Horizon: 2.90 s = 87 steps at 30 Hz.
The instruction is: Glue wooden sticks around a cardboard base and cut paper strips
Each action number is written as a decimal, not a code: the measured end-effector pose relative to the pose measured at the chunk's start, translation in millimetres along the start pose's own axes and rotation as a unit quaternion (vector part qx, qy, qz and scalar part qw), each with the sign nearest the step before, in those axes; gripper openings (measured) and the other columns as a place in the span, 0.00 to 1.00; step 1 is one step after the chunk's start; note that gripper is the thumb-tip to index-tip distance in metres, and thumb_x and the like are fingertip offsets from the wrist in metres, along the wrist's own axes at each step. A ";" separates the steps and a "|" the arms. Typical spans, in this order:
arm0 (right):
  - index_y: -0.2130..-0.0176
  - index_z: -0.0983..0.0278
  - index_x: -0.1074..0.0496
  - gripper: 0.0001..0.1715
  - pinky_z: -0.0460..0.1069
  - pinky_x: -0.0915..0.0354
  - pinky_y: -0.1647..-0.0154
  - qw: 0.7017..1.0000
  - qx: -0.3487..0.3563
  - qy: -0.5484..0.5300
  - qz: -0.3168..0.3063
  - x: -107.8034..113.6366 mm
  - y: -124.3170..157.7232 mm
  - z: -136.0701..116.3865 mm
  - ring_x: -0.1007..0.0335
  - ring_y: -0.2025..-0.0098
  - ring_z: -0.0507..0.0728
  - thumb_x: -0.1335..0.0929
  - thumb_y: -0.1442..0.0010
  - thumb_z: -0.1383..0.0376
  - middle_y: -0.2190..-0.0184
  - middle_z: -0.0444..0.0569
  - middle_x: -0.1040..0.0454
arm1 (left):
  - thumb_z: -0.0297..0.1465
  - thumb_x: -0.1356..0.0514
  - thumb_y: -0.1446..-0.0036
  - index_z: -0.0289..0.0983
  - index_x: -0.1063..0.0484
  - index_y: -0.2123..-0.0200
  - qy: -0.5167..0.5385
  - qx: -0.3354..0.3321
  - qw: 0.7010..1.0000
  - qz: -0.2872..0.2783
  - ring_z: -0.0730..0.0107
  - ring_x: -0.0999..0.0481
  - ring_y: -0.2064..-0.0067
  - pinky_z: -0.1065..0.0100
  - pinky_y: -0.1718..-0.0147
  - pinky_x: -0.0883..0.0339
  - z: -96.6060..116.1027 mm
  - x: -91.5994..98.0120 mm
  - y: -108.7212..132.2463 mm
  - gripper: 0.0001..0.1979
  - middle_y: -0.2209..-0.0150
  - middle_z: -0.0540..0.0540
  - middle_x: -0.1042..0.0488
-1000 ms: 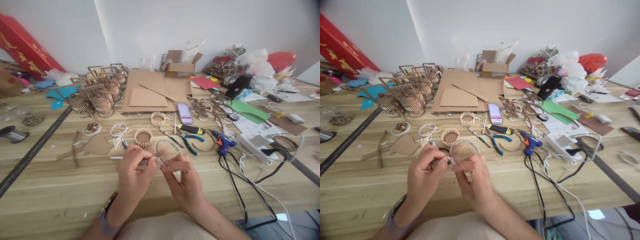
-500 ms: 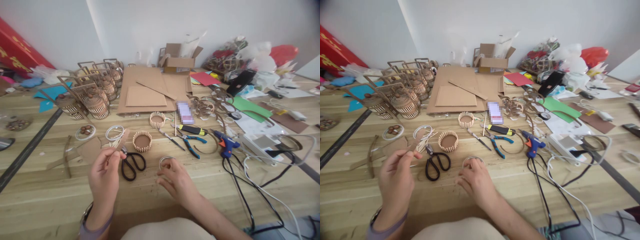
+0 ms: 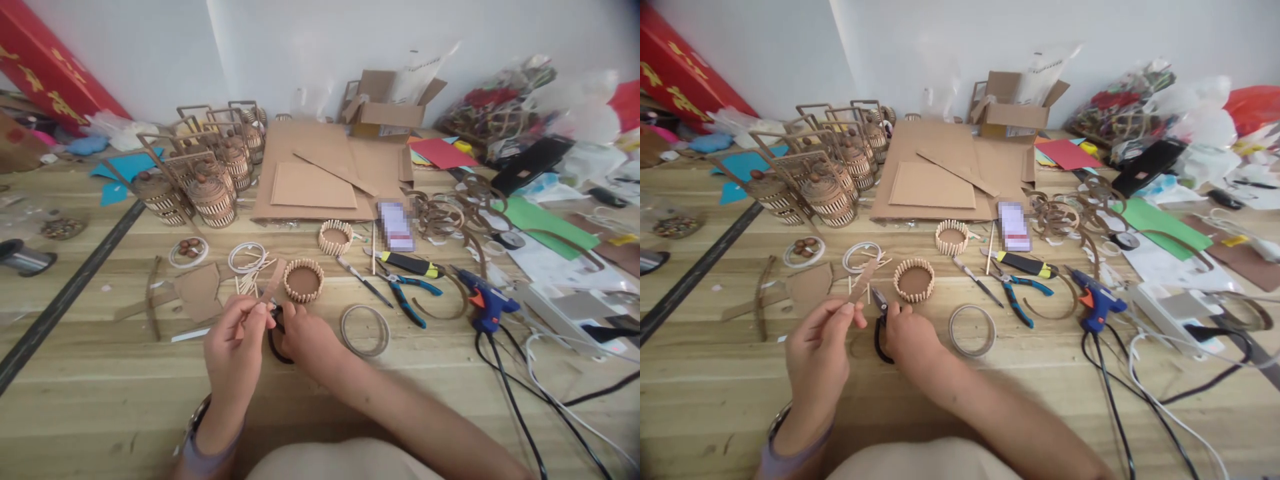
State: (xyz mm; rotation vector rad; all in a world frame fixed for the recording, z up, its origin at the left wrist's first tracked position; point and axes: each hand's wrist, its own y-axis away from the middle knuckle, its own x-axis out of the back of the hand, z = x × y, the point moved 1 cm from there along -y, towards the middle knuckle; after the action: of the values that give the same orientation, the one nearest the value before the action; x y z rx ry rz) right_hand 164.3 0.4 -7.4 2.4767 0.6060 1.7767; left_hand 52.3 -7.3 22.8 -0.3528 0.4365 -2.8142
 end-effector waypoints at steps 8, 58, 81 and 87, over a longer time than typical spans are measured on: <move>0.43 0.61 0.40 0.30 0.47 0.31 0.59 0.956 0.060 -0.283 0.048 10.0 66.4 54.0 0.27 0.60 0.55 0.34 0.44 0.73 0.59 0.48 0.24 | 0.27 0.43 0.39 0.40 0.31 0.77 -0.025 -0.029 0.999 -0.012 0.71 0.27 0.65 0.73 0.65 0.34 10.5 2.7 6.4 0.13 0.74 0.53 0.29; 0.61 0.60 0.36 0.18 0.46 0.39 0.73 0.757 0.023 -0.646 0.097 10.3 106.6 83.7 0.38 0.73 0.50 0.27 0.45 0.57 0.72 0.41 0.34 | 0.25 0.41 0.40 0.41 0.29 0.52 -0.219 -0.260 0.856 -0.390 0.60 0.24 0.61 0.59 0.60 0.31 45.8 -37.3 30.5 0.13 0.67 0.48 0.23; 0.61 0.58 0.34 0.09 0.48 0.33 0.68 0.813 0.054 -0.515 0.266 -1.9 109.1 94.1 0.32 0.69 0.54 0.30 0.42 0.63 0.69 0.44 0.28 | 0.23 0.46 0.36 0.38 0.27 0.56 -0.251 -0.429 0.816 -0.296 0.57 0.28 0.54 0.49 0.44 0.40 53.2 -46.8 41.9 0.11 0.65 0.46 0.21; 0.59 0.56 0.39 0.14 0.47 0.38 0.72 0.748 0.002 -0.581 0.322 1.9 106.1 108.4 0.35 0.71 0.52 0.30 0.41 0.61 0.70 0.42 0.31 | 0.31 0.45 0.35 0.36 0.28 0.66 -0.278 -0.361 0.845 -0.280 0.65 0.29 0.69 0.65 0.69 0.33 26.4 -37.6 35.1 0.09 0.71 0.46 0.26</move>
State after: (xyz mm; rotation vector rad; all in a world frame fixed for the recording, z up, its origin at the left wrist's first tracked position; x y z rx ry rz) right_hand 295.1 -75.8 -16.7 3.2352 -0.3903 -0.0984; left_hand 102.7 -35.1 28.4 -1.6269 1.4257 -2.7030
